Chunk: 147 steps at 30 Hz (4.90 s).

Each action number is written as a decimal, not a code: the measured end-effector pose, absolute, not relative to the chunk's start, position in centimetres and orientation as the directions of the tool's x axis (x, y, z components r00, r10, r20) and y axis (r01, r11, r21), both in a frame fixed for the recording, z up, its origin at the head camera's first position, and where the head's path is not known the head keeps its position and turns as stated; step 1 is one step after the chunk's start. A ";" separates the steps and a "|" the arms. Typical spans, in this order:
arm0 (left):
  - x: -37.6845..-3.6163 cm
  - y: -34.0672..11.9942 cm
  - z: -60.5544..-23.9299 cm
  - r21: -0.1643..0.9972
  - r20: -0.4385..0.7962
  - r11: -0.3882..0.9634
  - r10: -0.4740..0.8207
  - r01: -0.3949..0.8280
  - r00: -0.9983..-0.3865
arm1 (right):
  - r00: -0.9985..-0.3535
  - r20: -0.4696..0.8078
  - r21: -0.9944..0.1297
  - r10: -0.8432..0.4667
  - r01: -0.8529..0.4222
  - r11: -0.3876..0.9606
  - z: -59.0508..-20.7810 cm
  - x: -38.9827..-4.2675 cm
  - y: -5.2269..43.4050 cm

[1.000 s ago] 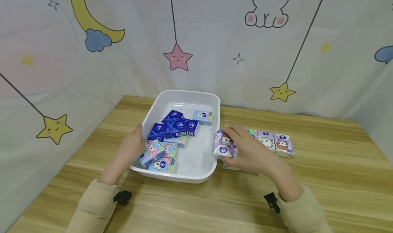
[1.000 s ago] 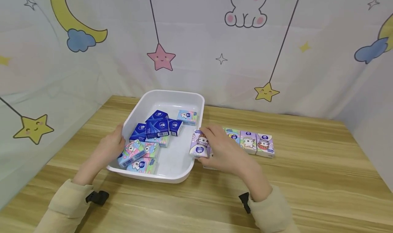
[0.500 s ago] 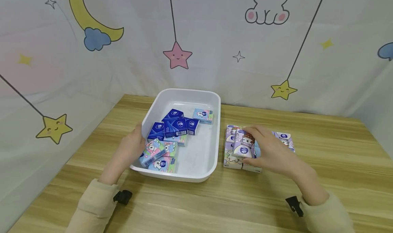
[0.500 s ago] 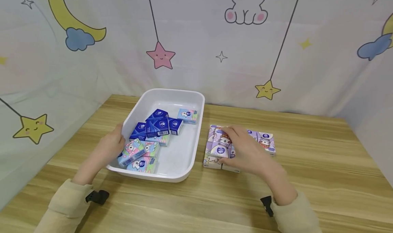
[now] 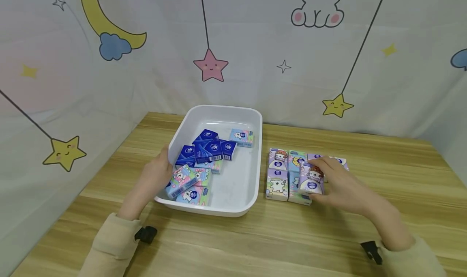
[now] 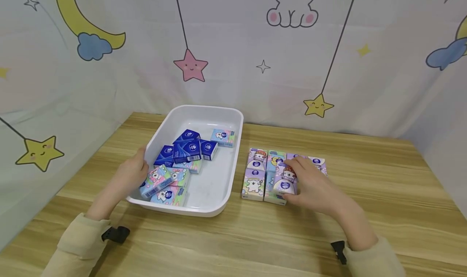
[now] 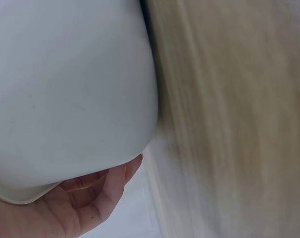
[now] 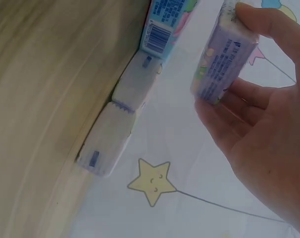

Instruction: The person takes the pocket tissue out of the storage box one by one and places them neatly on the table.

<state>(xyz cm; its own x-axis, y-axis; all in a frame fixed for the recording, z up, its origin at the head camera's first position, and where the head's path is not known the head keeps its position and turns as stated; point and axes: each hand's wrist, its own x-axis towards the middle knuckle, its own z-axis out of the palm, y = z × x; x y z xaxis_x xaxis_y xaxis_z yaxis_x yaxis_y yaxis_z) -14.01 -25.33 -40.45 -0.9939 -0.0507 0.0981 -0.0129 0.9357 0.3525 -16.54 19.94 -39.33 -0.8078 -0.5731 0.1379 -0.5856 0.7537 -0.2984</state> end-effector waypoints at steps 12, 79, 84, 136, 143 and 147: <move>-13.8 -25.1 -40.2 0.347 0.108 0.938 -0.037 0.002 -0.993 | -0.827 0.030 -0.313 -0.561 -0.541 0.781 -39.3 -16.7 21.6; -13.7 -25.2 -39.8 0.350 0.067 0.936 -0.056 -0.029 -0.996 | -0.796 0.037 -0.246 -0.605 -0.594 0.766 -41.0 -17.3 21.7; -13.7 -25.3 -39.8 0.369 0.054 0.929 -0.056 -0.033 -0.997 | -0.797 0.038 -0.258 -0.603 -0.590 0.765 -40.7 -17.2 21.7; -13.6 -25.0 -40.0 0.339 0.069 0.940 -0.075 -0.047 -0.995 | -0.718 0.012 -0.192 -0.696 -0.685 0.703 -32.9 -23.9 11.2; -13.6 -25.1 -40.0 0.339 0.095 0.940 -0.067 -0.031 -0.993 | -0.692 0.156 -0.235 -0.705 -0.719 0.654 -33.5 -25.3 9.3; -13.7 -25.3 -40.0 0.340 0.094 0.940 -0.075 -0.039 -0.993 | -0.671 0.166 -0.192 -0.722 -0.740 0.644 -33.5 -25.9 7.8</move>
